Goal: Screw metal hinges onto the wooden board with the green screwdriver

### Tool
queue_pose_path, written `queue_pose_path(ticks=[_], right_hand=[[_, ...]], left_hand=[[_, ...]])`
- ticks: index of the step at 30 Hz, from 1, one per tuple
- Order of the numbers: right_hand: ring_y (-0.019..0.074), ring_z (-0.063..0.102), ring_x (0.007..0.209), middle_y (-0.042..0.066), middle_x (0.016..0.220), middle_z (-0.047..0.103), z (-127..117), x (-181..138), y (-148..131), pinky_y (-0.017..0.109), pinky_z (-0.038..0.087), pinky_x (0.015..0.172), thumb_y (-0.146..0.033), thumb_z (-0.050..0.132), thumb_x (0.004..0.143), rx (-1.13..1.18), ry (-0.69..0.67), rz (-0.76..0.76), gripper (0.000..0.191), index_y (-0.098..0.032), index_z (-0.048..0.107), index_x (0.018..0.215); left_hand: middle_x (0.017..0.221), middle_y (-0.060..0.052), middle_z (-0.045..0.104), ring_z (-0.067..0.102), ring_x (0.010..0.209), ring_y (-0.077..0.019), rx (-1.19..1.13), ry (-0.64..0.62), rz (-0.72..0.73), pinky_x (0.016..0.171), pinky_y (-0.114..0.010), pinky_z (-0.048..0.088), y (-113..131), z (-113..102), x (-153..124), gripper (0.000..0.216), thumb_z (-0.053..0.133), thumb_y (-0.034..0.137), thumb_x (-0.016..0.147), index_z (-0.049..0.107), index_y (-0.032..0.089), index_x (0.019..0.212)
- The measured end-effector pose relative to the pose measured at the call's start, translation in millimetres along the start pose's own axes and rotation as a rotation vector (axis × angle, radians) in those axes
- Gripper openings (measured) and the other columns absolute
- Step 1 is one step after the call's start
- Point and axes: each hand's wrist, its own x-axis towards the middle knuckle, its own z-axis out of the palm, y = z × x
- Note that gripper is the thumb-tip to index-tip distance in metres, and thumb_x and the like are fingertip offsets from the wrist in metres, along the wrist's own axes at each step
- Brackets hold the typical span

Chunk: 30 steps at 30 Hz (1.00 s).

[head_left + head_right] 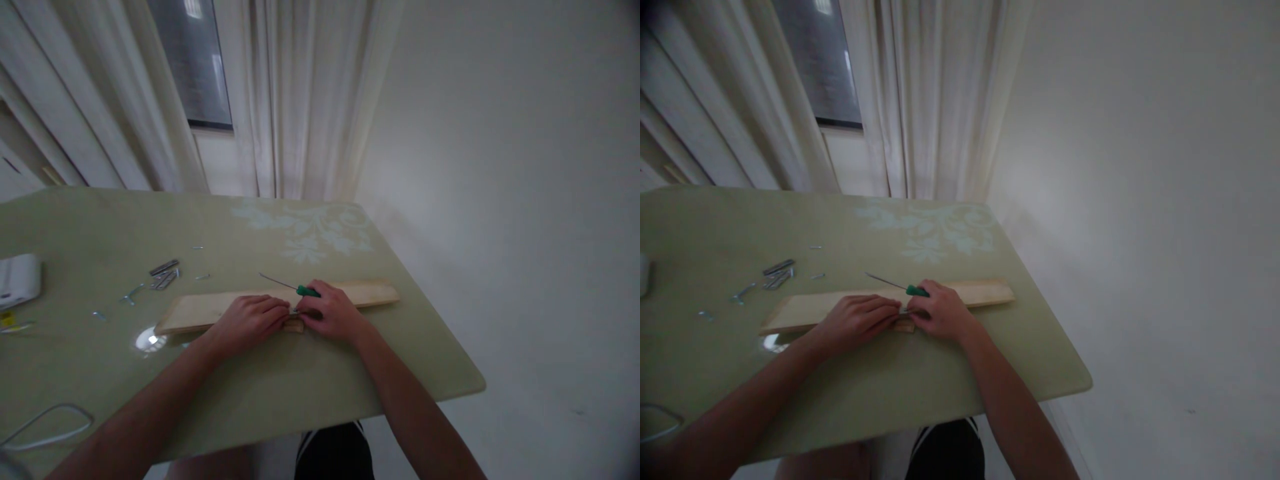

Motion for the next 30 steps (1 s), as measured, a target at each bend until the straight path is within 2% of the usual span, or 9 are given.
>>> queue_pose_path(ticks=[7,12,14,18,24,30], right_hand=[[0.0245,0.058,0.106,0.01,0.115,0.06,5.2,2.4,-8.8,0.035,0.05,0.092,-0.021,0.071,0.087,-0.039,0.01,0.034,0.02,-0.024,0.072,0.106],[0.027,0.057,0.108,0.012,0.117,0.059,9.0,4.7,-10.2,0.039,0.049,0.094,-0.029,0.075,0.087,-0.068,0.026,0.075,0.021,-0.023,0.07,0.106],[0.0265,0.057,0.107,0.011,0.117,0.059,7.9,5.2,-8.7,0.039,0.05,0.094,-0.032,0.077,0.087,-0.046,0.014,0.077,0.022,-0.024,0.07,0.106],[0.0246,0.058,0.108,0.01,0.117,0.059,4.7,5.2,-6.7,0.036,0.049,0.093,-0.022,0.076,0.085,0.009,-0.02,0.051,0.026,-0.025,0.07,0.11],[0.0268,0.057,0.108,0.011,0.116,0.059,6.3,4.8,-10.3,0.04,0.049,0.095,-0.025,0.075,0.086,-0.043,-0.007,0.099,0.023,-0.024,0.069,0.108],[0.0269,0.058,0.111,0.011,0.121,0.059,6.2,4.2,-8.2,0.039,0.05,0.097,-0.021,0.078,0.081,-0.012,-0.013,0.093,0.031,-0.024,0.069,0.11]], left_hand=[[0.105,-0.007,0.08,0.076,0.088,-0.0193,-0.068,-0.029,-0.025,0.08,-0.031,0.059,-0.5,-1.0,2.1,0.025,0.05,0.026,0.109,0.073,0.019,0.104],[0.099,-0.006,0.079,0.075,0.085,-0.0184,-0.091,-0.041,-0.07,0.077,-0.029,0.057,0.3,-3.2,3.3,0.025,0.051,0.028,0.109,0.073,0.019,0.104],[0.1,-0.006,0.079,0.075,0.086,-0.0185,-0.104,-0.04,-0.082,0.077,-0.029,0.057,0.5,-3.5,2.9,0.024,0.051,0.029,0.109,0.073,0.02,0.105],[0.102,-0.006,0.079,0.075,0.086,-0.0194,-0.119,-0.044,-0.082,0.077,-0.03,0.056,0.0,-4.0,2.3,0.025,0.05,0.028,0.109,0.073,0.019,0.106],[0.103,-0.006,0.079,0.074,0.088,-0.0201,-0.121,-0.069,-0.083,0.077,-0.03,0.054,-0.5,-5.8,2.8,0.024,0.05,0.028,0.109,0.072,0.019,0.104],[0.099,-0.004,0.077,0.073,0.089,-0.0195,-0.166,-0.117,-0.15,0.076,-0.029,0.053,-0.8,-5.0,4.8,0.021,0.053,0.027,0.108,0.073,0.021,0.102]])
